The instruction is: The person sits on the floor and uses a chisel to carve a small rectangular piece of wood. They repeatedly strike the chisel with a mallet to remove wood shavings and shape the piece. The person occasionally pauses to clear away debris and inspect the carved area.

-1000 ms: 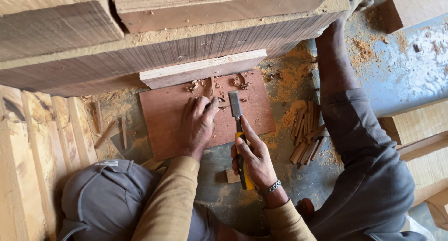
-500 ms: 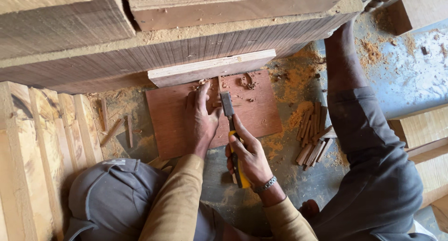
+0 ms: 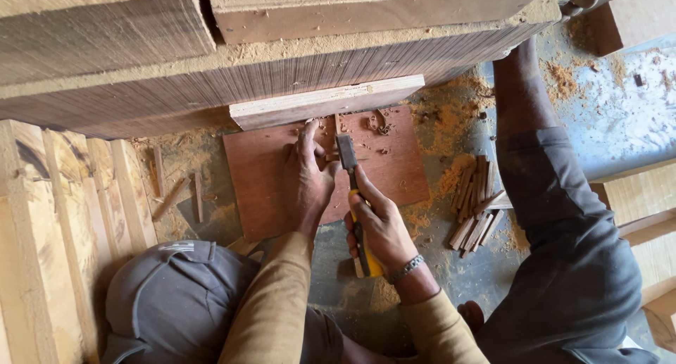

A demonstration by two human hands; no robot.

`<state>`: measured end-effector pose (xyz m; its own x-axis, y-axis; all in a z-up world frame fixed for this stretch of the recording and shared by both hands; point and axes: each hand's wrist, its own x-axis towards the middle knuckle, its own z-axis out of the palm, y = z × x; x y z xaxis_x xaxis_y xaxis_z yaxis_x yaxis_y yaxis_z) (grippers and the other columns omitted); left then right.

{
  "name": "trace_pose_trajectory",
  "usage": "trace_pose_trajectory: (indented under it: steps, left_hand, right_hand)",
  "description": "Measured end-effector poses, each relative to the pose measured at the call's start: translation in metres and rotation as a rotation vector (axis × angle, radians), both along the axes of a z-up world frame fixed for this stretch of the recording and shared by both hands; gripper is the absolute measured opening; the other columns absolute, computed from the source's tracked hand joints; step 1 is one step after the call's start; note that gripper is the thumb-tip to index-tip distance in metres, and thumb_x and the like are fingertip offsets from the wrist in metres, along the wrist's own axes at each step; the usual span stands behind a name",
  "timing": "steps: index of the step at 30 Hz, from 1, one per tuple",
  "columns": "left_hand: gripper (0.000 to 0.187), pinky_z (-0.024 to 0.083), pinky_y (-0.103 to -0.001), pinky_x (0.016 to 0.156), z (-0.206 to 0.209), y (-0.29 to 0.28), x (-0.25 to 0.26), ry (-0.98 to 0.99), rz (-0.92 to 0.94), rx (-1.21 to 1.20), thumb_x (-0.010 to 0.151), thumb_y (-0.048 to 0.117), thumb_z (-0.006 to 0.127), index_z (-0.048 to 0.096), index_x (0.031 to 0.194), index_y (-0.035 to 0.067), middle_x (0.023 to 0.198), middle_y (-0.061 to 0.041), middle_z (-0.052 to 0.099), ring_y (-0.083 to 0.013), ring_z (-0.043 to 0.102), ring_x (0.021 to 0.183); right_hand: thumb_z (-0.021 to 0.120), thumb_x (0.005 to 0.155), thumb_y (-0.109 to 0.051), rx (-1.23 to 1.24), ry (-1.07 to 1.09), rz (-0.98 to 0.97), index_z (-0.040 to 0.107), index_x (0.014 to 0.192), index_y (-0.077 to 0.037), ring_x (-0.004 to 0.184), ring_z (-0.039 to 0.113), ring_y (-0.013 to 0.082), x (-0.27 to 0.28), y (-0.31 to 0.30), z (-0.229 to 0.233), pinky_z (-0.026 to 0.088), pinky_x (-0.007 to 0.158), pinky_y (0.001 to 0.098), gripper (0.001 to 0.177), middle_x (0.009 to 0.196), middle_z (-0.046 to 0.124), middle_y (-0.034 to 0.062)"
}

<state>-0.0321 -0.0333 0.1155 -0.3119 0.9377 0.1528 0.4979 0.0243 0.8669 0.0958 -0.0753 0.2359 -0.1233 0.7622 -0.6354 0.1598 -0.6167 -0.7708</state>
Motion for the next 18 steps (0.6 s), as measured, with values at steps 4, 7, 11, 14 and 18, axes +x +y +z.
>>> trace_pose_trajectory:
  steps: [4, 7, 11, 14, 18]
  left_hand:
    - [0.093, 0.052, -0.045, 0.086, 0.003, 0.000, -0.002, -0.002, -0.027, 0.030, 0.075, 0.002, 0.087, 0.039, 0.153, 0.013, 0.096, -0.008, 0.063, -0.0261, 0.062, 0.094]
    - [0.094, 0.052, -0.045, 0.083, -0.003, 0.001, 0.000, -0.005, -0.016, 0.058, 0.073, 0.000, 0.086, 0.038, 0.153, 0.013, 0.096, -0.008, 0.062, -0.0271, 0.061, 0.093]
    - [0.093, 0.053, -0.044, 0.082, -0.006, -0.001, 0.001, 0.018, 0.004, 0.101, 0.071, 0.002, 0.087, 0.041, 0.152, 0.014, 0.093, -0.007, 0.062, -0.0260, 0.062, 0.091]
    - [0.092, 0.052, -0.044, 0.080, -0.002, -0.001, -0.001, 0.022, 0.003, 0.138, 0.073, 0.005, 0.089, 0.041, 0.151, 0.013, 0.092, -0.007, 0.062, -0.0263, 0.061, 0.089]
    - [0.092, 0.052, -0.043, 0.079, 0.000, 0.003, -0.003, 0.033, 0.010, 0.158, 0.072, 0.007, 0.089, 0.042, 0.151, 0.014, 0.091, -0.007, 0.063, -0.0270, 0.062, 0.088]
  right_hand:
    - [0.052, 0.102, -0.024, 0.006, 0.054, -0.030, 0.032, 0.162, -0.026, 0.049, 0.055, 0.0111, -0.001, 0.001, -0.001, 0.049, 0.042, 0.0285, 0.064, 0.069, 0.057, 0.0015]
    - [0.052, 0.102, -0.024, 0.009, 0.056, -0.051, 0.032, 0.162, -0.026, 0.048, 0.055, 0.0109, -0.002, 0.001, -0.005, 0.049, 0.041, 0.0281, 0.063, 0.068, 0.057, 0.0016]
    - [0.052, 0.101, -0.023, 0.001, 0.078, -0.092, 0.032, 0.162, -0.027, 0.046, 0.053, 0.0111, -0.006, -0.002, -0.011, 0.047, 0.039, 0.0275, 0.064, 0.066, 0.055, 0.0013]
    - [0.053, 0.102, -0.022, 0.050, 0.059, -0.086, 0.032, 0.162, -0.027, 0.047, 0.053, 0.0102, -0.013, 0.008, -0.019, 0.047, 0.039, 0.0270, 0.064, 0.067, 0.054, 0.0009]
    - [0.051, 0.102, -0.022, 0.045, 0.091, -0.104, 0.032, 0.162, -0.026, 0.045, 0.052, 0.0100, -0.011, 0.014, -0.032, 0.047, 0.038, 0.0270, 0.063, 0.066, 0.054, 0.0009]
